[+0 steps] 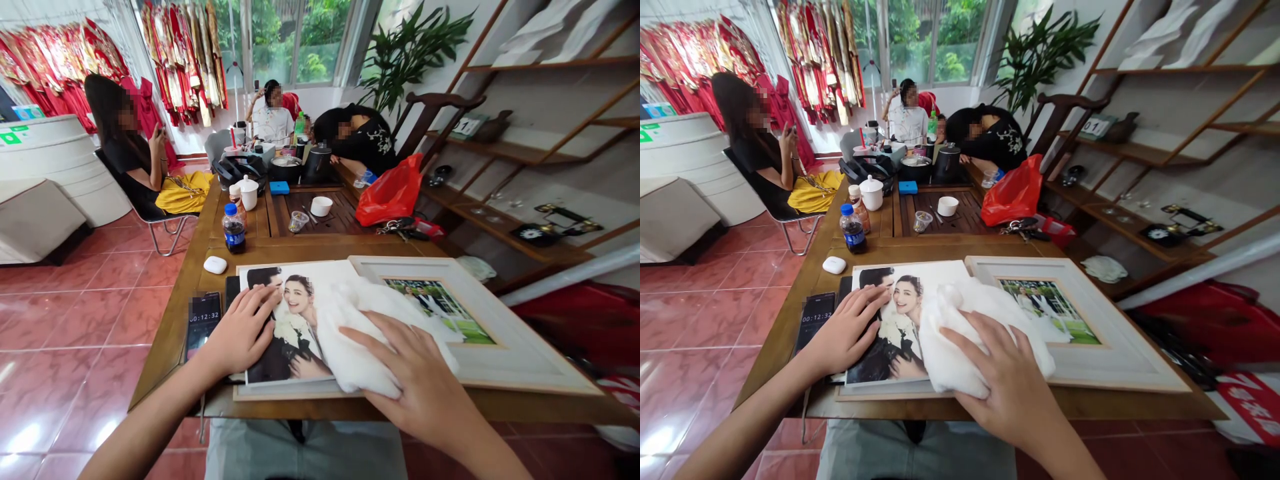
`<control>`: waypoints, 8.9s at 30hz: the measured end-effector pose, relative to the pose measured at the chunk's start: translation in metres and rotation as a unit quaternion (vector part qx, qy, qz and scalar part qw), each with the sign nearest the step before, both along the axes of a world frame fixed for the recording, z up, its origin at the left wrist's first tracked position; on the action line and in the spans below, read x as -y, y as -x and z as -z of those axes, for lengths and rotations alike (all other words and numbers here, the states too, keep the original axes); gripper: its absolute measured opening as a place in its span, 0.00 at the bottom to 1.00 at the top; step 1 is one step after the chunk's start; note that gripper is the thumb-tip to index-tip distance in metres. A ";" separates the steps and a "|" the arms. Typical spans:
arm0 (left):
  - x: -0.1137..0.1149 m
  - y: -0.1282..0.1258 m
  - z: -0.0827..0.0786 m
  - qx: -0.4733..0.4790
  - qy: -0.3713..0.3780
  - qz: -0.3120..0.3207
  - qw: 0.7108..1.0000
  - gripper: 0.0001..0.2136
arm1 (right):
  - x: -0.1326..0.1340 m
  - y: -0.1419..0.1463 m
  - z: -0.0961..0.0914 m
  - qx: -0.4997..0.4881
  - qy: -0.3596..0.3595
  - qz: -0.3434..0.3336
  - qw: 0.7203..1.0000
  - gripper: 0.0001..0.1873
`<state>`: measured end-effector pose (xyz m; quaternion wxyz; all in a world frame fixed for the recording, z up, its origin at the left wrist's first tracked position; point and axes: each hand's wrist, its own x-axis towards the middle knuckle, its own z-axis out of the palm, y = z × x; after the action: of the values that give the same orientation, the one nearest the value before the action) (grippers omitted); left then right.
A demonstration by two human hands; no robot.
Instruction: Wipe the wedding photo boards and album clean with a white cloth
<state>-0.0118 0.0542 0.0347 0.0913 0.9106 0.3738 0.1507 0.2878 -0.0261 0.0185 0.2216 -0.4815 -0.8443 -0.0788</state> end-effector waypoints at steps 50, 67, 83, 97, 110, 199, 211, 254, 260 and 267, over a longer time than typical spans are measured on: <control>0.002 0.001 0.009 -0.004 -0.001 -0.100 0.995 0.31 | -0.049 0.029 -0.019 0.038 0.107 -0.102 0.988 0.38; -0.001 0.004 0.016 0.031 0.016 -0.077 0.996 0.27 | -0.027 0.049 -0.022 0.040 0.156 -0.143 0.976 0.41; -0.001 0.002 0.008 0.014 0.008 -0.062 0.998 0.27 | -0.121 0.071 -0.034 0.035 0.143 -0.049 0.988 0.35; 0.000 0.002 0.010 0.004 0.010 -0.089 0.996 0.27 | -0.042 0.046 -0.023 0.033 0.141 -0.102 0.984 0.39; -0.004 0.007 0.019 -0.009 0.007 -0.074 0.997 0.32 | 0.003 0.080 -0.021 0.035 0.201 -0.147 0.968 0.41; -0.001 0.000 0.019 0.041 0.006 -0.070 0.997 0.27 | -0.059 0.082 -0.021 0.040 0.083 0.063 0.994 0.31; 0.001 -0.001 0.014 0.030 0.026 -0.076 0.996 0.28 | -0.065 0.049 -0.012 0.029 0.067 0.130 0.989 0.27; 0.000 0.001 0.015 0.036 0.011 -0.066 0.997 0.27 | -0.043 0.077 -0.016 0.001 0.100 0.014 0.995 0.36; 0.000 0.000 0.014 0.033 0.016 -0.070 0.997 0.27 | -0.041 0.061 -0.013 0.002 0.093 0.045 0.995 0.33; 0.002 -0.001 0.012 0.041 0.027 -0.070 0.996 0.28 | -0.029 0.024 0.000 0.011 0.033 0.118 0.992 0.26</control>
<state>-0.0112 0.0523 0.0229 0.1202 0.8726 0.4364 0.1834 0.2641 0.0031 0.0187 0.1852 -0.5840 -0.7860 -0.0824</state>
